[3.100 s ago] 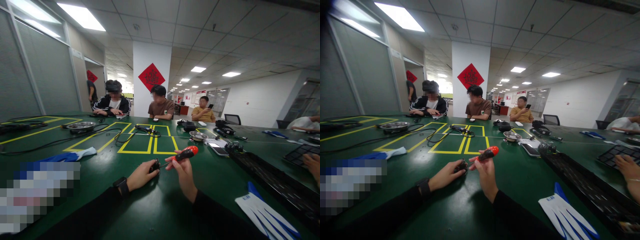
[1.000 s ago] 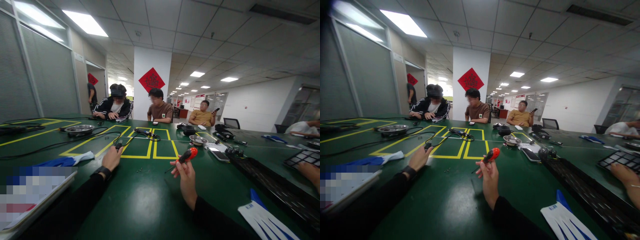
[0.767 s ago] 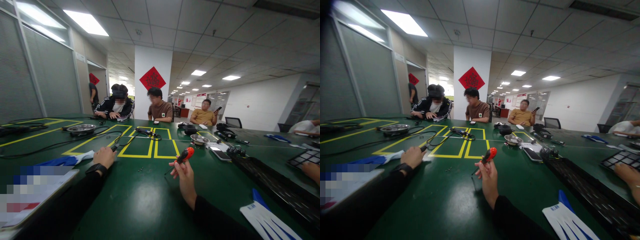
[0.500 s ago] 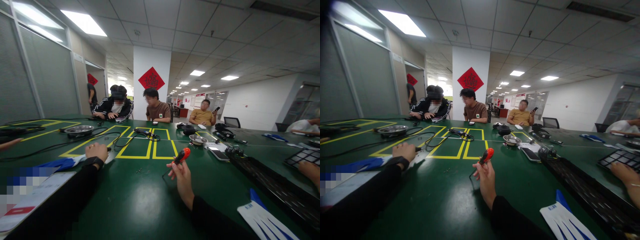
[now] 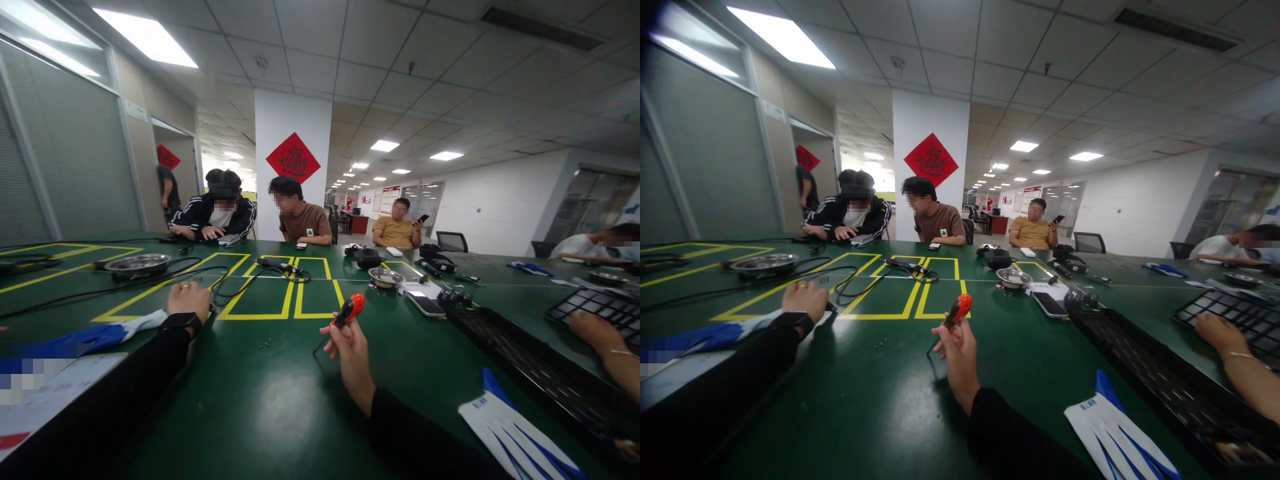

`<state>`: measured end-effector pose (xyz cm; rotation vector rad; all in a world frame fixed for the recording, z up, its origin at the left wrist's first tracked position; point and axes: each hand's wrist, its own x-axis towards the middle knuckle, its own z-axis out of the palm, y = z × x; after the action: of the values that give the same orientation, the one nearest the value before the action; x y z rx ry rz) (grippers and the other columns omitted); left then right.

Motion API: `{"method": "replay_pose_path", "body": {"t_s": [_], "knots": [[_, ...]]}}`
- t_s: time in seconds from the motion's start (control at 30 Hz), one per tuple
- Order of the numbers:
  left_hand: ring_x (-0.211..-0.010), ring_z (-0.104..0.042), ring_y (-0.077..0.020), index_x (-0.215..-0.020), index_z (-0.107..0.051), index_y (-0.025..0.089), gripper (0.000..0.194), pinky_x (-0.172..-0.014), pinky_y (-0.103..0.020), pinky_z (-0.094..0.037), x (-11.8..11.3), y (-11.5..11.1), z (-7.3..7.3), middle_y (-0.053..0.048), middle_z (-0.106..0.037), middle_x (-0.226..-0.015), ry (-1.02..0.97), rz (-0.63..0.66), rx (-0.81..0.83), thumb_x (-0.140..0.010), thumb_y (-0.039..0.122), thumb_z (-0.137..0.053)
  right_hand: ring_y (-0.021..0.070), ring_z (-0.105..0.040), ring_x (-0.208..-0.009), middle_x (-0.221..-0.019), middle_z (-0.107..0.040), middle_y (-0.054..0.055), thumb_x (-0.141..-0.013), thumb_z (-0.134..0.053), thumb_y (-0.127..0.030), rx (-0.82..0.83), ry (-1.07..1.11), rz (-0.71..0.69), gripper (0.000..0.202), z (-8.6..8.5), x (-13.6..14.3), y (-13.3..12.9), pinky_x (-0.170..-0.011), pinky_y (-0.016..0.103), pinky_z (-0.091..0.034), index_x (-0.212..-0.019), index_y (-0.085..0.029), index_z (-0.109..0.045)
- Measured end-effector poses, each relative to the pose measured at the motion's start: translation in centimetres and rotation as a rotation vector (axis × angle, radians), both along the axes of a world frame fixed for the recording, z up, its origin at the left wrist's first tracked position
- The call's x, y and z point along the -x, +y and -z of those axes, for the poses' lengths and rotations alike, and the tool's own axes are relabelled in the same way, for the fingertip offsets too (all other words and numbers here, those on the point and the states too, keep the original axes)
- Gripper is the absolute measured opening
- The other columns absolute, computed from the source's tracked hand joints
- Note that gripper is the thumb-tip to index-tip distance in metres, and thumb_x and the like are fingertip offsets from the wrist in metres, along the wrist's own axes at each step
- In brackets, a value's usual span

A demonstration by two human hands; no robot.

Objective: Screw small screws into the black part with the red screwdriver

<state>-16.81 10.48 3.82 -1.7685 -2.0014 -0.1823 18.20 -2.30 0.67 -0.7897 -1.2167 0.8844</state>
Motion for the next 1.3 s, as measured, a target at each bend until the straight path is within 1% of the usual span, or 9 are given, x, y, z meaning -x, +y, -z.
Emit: {"method": "replay_pose_path", "body": {"t_s": [0.17, 0.37, 0.63, 0.93, 1.1, 1.17, 1.2, 1.23, 1.3], "knots": [[-0.1, -0.043, -0.0279, -0.08, -0.065, 0.001, 0.025, -0.088, -0.037, -0.023, -0.2, 1.4, -0.6, -0.017, -0.058, -0.092, 0.09, 0.166, -0.016, -0.082, 0.009, -0.042, 0.0081, -0.053, -0.052, -0.082, -0.065, 0.004, -0.082, -0.054, -0.034, -0.008, -0.015, -0.028, 0.028, 0.0, 0.1, 0.0, -0.044, 0.018, -0.039, -0.104, -0.017, -0.05], [-0.093, -0.044, -0.0219, -0.073, -0.065, 0.002, 0.02, -0.087, -0.032, -0.023, -0.9, 3.0, -0.7, -0.012, -0.06, -0.086, 0.119, 0.322, -0.011, -0.079, 0.006, -0.046, 0.0076, -0.053, -0.051, -0.082, -0.065, 0.003, -0.081, -0.055, -0.031, -0.01, -0.027, -0.057, 0.026, 0.1, 0.2, -0.1, -0.045, 0.018, -0.038, -0.102, -0.017, -0.051], [-0.085, -0.046, -0.0175, -0.065, -0.063, 0.002, 0.016, -0.083, -0.027, -0.025, -0.3, 2.7, -1.6, -0.009, -0.059, -0.074, 0.078, 0.434, -0.055, -0.075, 0.002, -0.051, 0.0078, -0.053, -0.051, -0.082, -0.064, 0.003, -0.08, -0.055, -0.031, -0.009, -0.015, -0.061, 0.026, -0.1, 0.2, -0.2, -0.044, 0.019, -0.038, -0.102, -0.017, -0.051], [-0.093, -0.045, -0.022, -0.07, -0.065, 0.003, 0.019, -0.088, -0.032, -0.024, 0.2, 1.7, -1.7, -0.013, -0.06, -0.086, 0.064, 0.438, -0.024, -0.078, 0.003, -0.048, 0.0079, -0.053, -0.053, -0.081, -0.063, 0.002, -0.081, -0.054, -0.03, -0.013, 0.008, -0.069, 0.022, -0.3, 0.1, -0.4, -0.046, 0.019, -0.04, -0.099, -0.018, -0.051], [-0.093, -0.046, -0.0252, -0.072, -0.064, 0.005, 0.014, -0.086, -0.035, -0.028, 0.3, 1.1, -2.5, -0.013, -0.058, -0.087, 0.034, 0.361, -0.047, -0.077, 0.005, -0.05, 0.008, -0.053, -0.053, -0.081, -0.063, 0.003, -0.083, -0.053, -0.03, -0.032, -0.005, -0.042, 0.019, -0.5, 0.1, -0.6, -0.045, 0.019, -0.04, -0.097, -0.017, -0.05], [-0.095, -0.046, -0.028, -0.082, -0.062, 0.006, 0.012, -0.083, -0.036, -0.031, -0.4, 0.5, -2.6, -0.014, -0.057, -0.09, 0.008, 0.316, -0.087, -0.078, 0.011, -0.052, 0.0086, -0.054, -0.054, -0.081, -0.064, 0.004, -0.083, -0.052, -0.031, -0.04, 0.0, -0.028, 0.02, -0.6, 0.0, -0.5, -0.044, 0.018, -0.04, -0.097, -0.017, -0.05], [-0.096, -0.046, -0.0287, -0.089, -0.06, 0.007, 0.016, -0.081, -0.035, -0.033, -1.1, 0.1, -2.4, -0.014, -0.056, -0.093, -0.009, 0.301, -0.107, -0.079, 0.016, -0.053, 0.0089, -0.054, -0.054, -0.081, -0.064, 0.004, -0.083, -0.052, -0.032, -0.041, 0.006, -0.018, 0.021, -0.6, -0.1, -0.4, -0.044, 0.018, -0.04, -0.097, -0.017, -0.05], [-0.096, -0.046, -0.0282, -0.096, -0.057, 0.009, 0.021, -0.079, -0.033, -0.034, -2.2, -0.3, -2.1, -0.014, -0.055, -0.097, -0.025, 0.299, -0.124, -0.081, 0.022, -0.052, 0.0094, -0.055, -0.055, -0.081, -0.064, 0.004, -0.083, -0.052, -0.033, -0.041, 0.014, -0.006, 0.022, -0.6, -0.1, -0.4, -0.043, 0.018, -0.041, -0.098, -0.017, -0.05], [-0.089, -0.051, -0.0249, -0.1, -0.053, 0.013, 0.028, -0.075, -0.031, -0.037, -5.0, -1.6, -1.0, -0.012, -0.055, -0.098, -0.081, 0.318, -0.142, -0.086, 0.035, -0.043, 0.0103, -0.056, -0.057, -0.081, -0.064, 0.004, -0.082, -0.052, -0.034, -0.04, 0.039, 0.023, 0.025, -0.6, -0.3, -0.2, -0.043, 0.018, -0.042, -0.101, -0.017, -0.05]]}}
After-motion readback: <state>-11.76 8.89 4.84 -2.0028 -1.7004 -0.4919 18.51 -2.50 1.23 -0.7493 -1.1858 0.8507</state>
